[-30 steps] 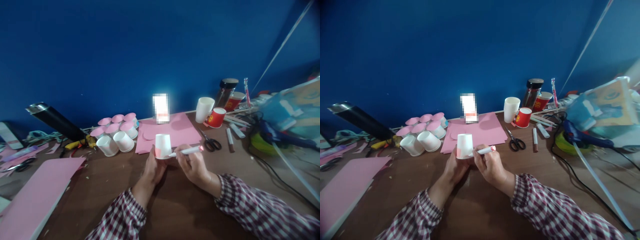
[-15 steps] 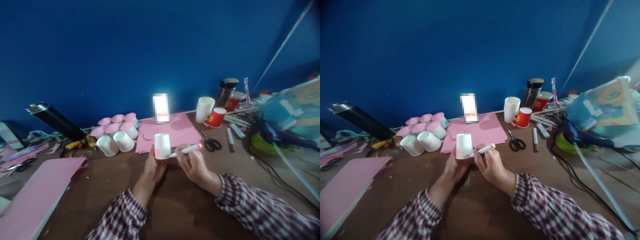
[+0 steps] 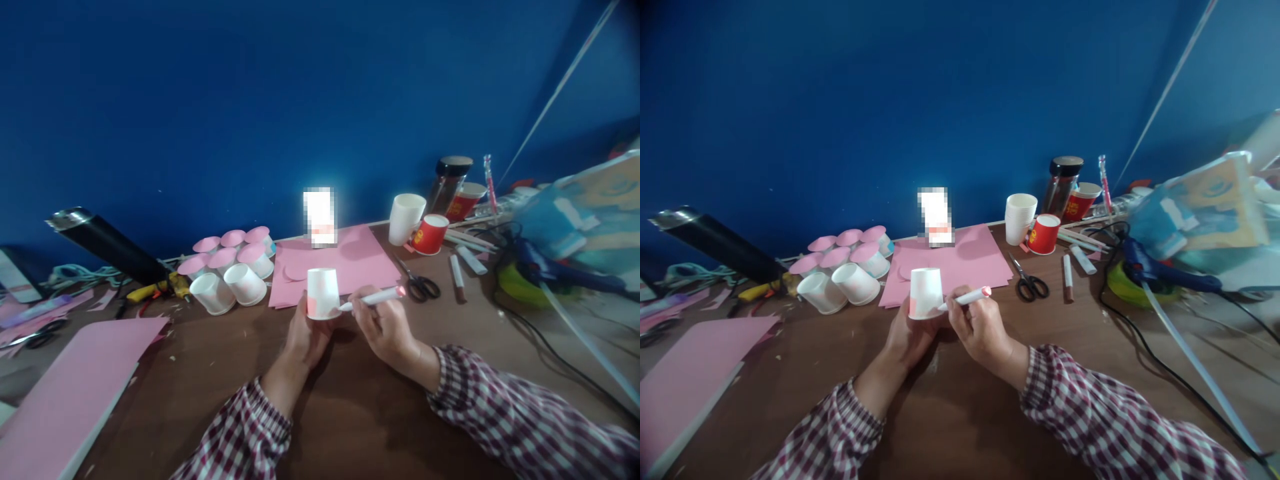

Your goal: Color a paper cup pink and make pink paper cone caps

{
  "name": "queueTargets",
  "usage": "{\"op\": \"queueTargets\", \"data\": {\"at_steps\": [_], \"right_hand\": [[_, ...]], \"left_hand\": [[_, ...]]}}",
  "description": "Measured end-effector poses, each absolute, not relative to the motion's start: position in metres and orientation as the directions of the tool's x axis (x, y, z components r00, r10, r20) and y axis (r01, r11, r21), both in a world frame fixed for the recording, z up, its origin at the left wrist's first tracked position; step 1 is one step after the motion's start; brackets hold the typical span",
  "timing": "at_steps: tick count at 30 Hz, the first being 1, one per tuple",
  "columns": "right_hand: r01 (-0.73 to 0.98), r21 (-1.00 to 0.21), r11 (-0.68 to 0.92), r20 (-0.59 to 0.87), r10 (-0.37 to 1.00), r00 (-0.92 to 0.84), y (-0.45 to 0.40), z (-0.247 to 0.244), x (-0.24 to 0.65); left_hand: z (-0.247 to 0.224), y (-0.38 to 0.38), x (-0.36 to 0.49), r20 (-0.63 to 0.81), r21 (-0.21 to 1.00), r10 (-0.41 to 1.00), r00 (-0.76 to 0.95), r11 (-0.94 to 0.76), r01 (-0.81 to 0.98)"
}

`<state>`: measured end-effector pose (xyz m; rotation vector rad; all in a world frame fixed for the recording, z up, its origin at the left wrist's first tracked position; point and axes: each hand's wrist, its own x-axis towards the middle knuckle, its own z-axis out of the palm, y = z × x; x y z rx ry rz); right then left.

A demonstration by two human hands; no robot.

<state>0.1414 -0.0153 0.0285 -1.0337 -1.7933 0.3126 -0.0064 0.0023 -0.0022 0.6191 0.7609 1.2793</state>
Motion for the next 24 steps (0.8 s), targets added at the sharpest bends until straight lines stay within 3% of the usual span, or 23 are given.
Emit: {"op": "queueTargets", "data": {"at_steps": [14,20,24], "right_hand": [[0.390,-0.717,0.578,0.575,0.806,-0.137,-0.013,0.027,0.141],[0.140,-0.840,0.524,0.539,0.834,0.112,-0.009,0.024,0.138],[0.071,-0.876,0.478,0.483,0.868,0.114,-0.004,0.017,0.138]], "left_hand": [[-0.002,0.005,-0.006,-0.146,0.741,0.984,0.100,0.175,-0.648],[0.002,0.004,-0.012,-0.272,0.537,0.936,0.225,0.341,-0.772],[0.009,0.000,-0.015,-0.300,0.422,0.865,0.402,0.498,-0.758]]}}
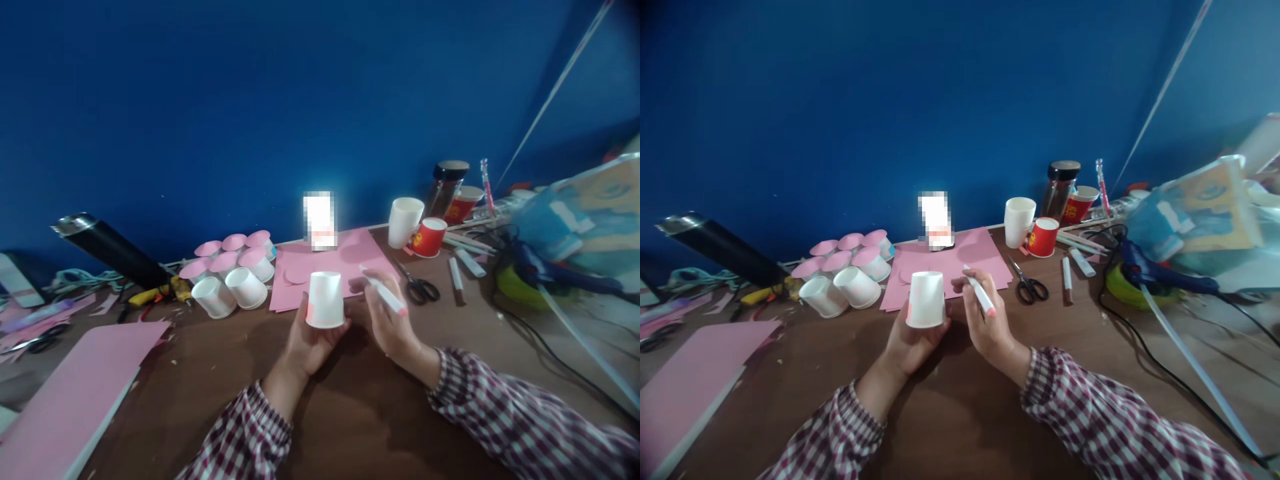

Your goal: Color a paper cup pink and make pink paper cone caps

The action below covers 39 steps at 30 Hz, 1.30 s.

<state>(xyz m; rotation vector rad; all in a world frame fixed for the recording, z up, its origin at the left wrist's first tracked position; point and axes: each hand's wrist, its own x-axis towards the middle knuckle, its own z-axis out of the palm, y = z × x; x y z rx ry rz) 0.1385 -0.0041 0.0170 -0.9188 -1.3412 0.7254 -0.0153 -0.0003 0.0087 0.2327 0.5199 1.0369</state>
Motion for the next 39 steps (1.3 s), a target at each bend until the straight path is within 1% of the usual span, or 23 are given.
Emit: {"op": "queueTargets", "data": {"at_steps": [3,6,9,14,21,24,26,28,30,32,35,39], "right_hand": [[0.003,-0.933,0.360,0.360,0.933,-0.010,-0.003,0.014,0.139],[0.030,-0.942,0.333,0.329,0.939,-0.094,-0.004,0.015,0.140],[0.029,-0.948,0.317,0.313,0.944,-0.101,-0.004,0.017,0.141],[0.001,-0.950,0.311,0.309,0.946,-0.094,-0.002,0.017,0.139],[-0.027,-0.959,0.282,0.283,0.949,-0.137,-0.006,0.017,0.138],[-0.032,-0.961,0.274,0.276,0.957,-0.088,-0.005,0.014,0.138],[-0.021,-0.966,0.257,0.257,0.966,-0.001,-0.003,0.012,0.139],[-0.006,-0.972,0.233,0.232,0.969,0.081,0.000,0.009,0.139],[0.015,-0.975,0.221,0.221,0.970,0.106,0.002,0.007,0.140],[0.042,-0.974,0.223,0.226,0.969,0.094,0.004,0.004,0.140],[0.071,-0.972,0.225,0.230,0.971,0.060,0.003,0.003,0.139],[0.043,-0.978,0.205,0.207,0.978,0.028,-0.001,0.003,0.138]], "left_hand": [[0.010,-0.002,-0.015,-0.302,0.404,0.832,0.466,0.554,-0.728],[0.008,-0.003,-0.015,-0.306,0.370,0.813,0.496,0.581,-0.725],[0.006,-0.003,-0.014,-0.296,0.356,0.806,0.513,0.592,-0.723],[0.004,-0.003,-0.014,-0.289,0.377,0.803,0.522,0.596,-0.709],[0.003,-0.003,-0.013,-0.297,0.405,0.771,0.563,0.636,-0.657],[0.005,-0.006,-0.009,-0.231,0.471,0.824,0.517,0.560,-0.682],[0.006,-0.009,-0.005,-0.143,0.566,0.891,0.431,0.430,-0.703],[0.005,-0.011,-0.001,-0.050,0.676,0.938,0.343,0.285,-0.680],[0.004,-0.013,0.001,0.011,0.746,0.954,0.298,0.191,-0.638],[0.002,-0.013,0.002,0.021,0.764,0.956,0.291,0.173,-0.622],[0.000,-0.010,0.001,-0.023,0.738,0.959,0.282,0.206,-0.643],[0.000,-0.008,0.000,-0.077,0.732,0.957,0.281,0.246,-0.636]]}}
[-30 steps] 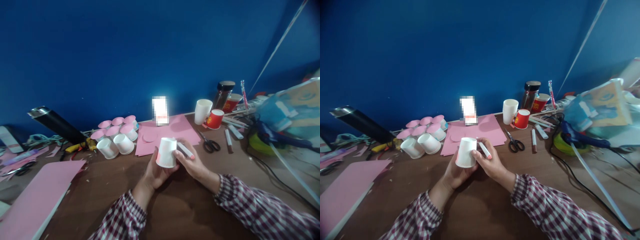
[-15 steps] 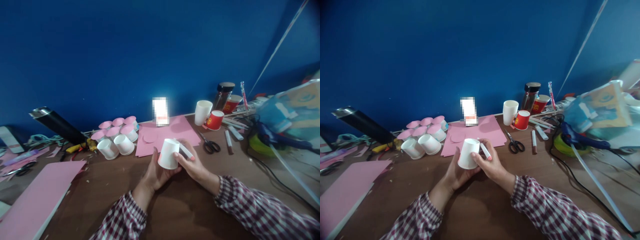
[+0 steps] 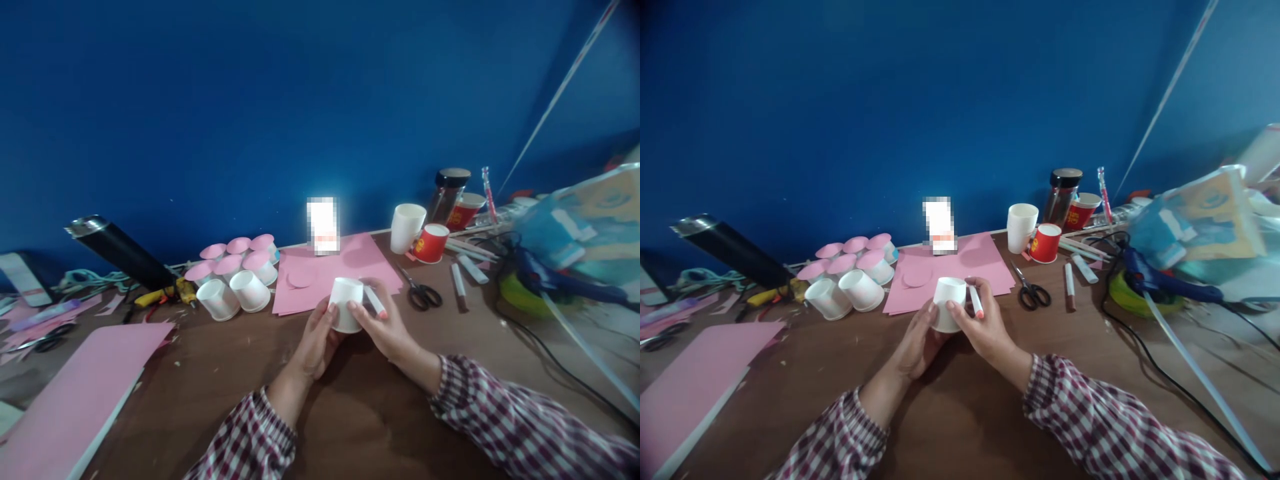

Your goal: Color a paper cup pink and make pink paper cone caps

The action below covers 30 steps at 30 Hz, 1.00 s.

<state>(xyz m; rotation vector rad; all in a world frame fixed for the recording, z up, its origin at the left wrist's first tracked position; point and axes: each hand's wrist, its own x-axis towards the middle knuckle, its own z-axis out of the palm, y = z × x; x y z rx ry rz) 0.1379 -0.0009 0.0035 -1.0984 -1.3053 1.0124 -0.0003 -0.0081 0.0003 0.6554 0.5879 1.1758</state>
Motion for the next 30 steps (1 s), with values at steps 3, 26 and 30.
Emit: {"op": "queueTargets", "data": {"at_steps": [3,26,30], "right_hand": [[0.037,-0.980,0.196,0.196,0.980,0.019,-0.0021,0.0050,0.1378],[-0.047,-0.968,0.245,0.243,0.969,0.048,0.0045,0.0001,0.1399],[0.034,-0.947,0.321,0.323,0.939,0.121,0.0068,0.0006,0.1410]], "left_hand": [[0.0031,-0.0088,-0.0001,-0.078,0.738,0.952,0.296,0.255,-0.625],[0.0046,-0.0051,-0.0045,-0.164,0.683,0.959,0.230,0.279,-0.676],[0.0003,-0.0041,-0.0059,-0.151,0.662,0.965,0.213,0.258,-0.703]]}}
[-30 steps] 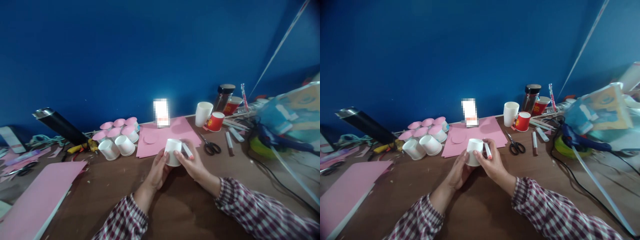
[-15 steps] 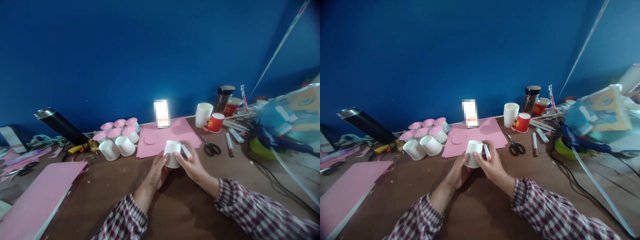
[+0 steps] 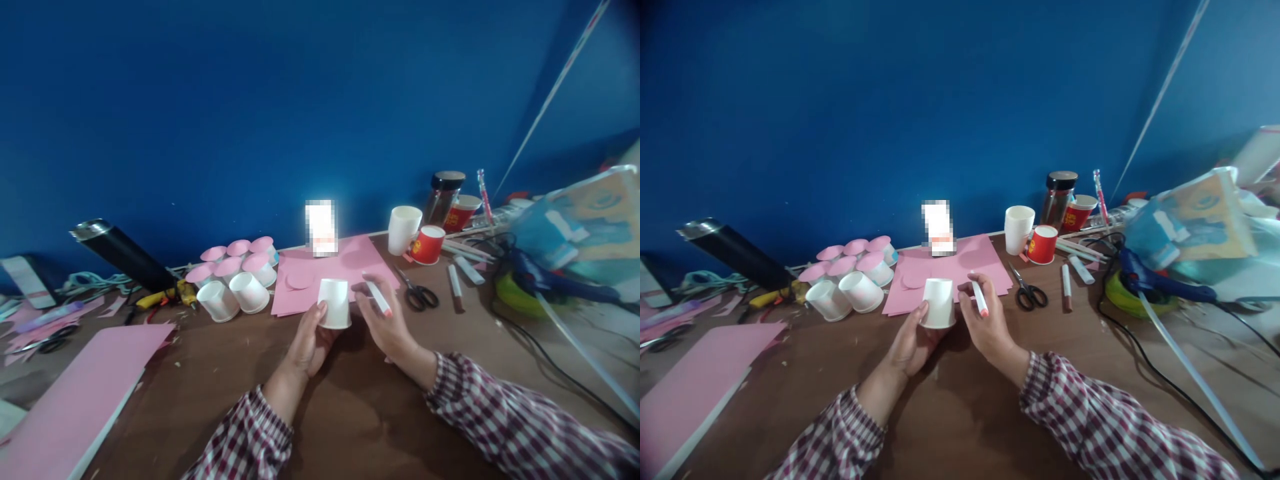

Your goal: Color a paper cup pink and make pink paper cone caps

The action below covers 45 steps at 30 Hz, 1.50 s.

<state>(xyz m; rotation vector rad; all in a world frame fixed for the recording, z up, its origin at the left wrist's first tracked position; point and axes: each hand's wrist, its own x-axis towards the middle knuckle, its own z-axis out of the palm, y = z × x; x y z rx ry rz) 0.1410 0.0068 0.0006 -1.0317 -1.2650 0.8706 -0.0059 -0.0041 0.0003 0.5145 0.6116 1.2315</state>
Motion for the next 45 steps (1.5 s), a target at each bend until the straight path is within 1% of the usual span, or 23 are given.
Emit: {"op": "queueTargets", "data": {"at_steps": [2,4,10,14,21,28,32,35,45], "right_hand": [[0.098,-0.923,0.371,0.382,0.912,0.151,0.008,0.002,0.142],[0.122,-0.902,0.414,0.429,0.889,0.158,0.008,0.006,0.143],[0.181,-0.863,0.471,0.501,0.843,0.195,0.003,0.019,0.143],[0.212,-0.859,0.467,0.501,0.852,0.153,-0.002,0.022,0.144],[0.270,-0.825,0.496,0.528,0.848,0.057,-0.013,0.016,0.144],[0.243,-0.843,0.479,0.492,0.870,-0.009,-0.019,0.016,0.139],[0.288,-0.789,0.543,0.548,0.834,-0.070,-0.022,0.018,0.139],[0.333,-0.760,0.559,0.558,0.823,-0.107,-0.025,0.020,0.140],[0.401,-0.695,0.597,0.598,0.790,-0.138,-0.024,0.025,0.138]], "left_hand": [[-0.001,-0.004,-0.006,-0.153,0.658,0.968,0.201,0.252,-0.710],[-0.001,-0.003,-0.006,-0.160,0.660,0.969,0.187,0.246,-0.710],[0.004,-0.002,-0.006,-0.192,0.642,0.969,0.159,0.246,-0.726],[0.004,-0.001,-0.005,-0.213,0.640,0.968,0.132,0.240,-0.730],[0.003,-0.002,-0.005,-0.139,0.653,0.981,0.132,0.191,-0.733],[0.003,-0.001,-0.004,-0.141,0.671,0.982,0.128,0.190,-0.717],[0.002,-0.002,-0.004,-0.137,0.655,0.982,0.134,0.191,-0.731],[0.002,-0.002,-0.004,-0.154,0.643,0.980,0.126,0.196,-0.740],[0.002,-0.003,-0.004,-0.134,0.697,0.981,0.142,0.196,-0.690]]}}
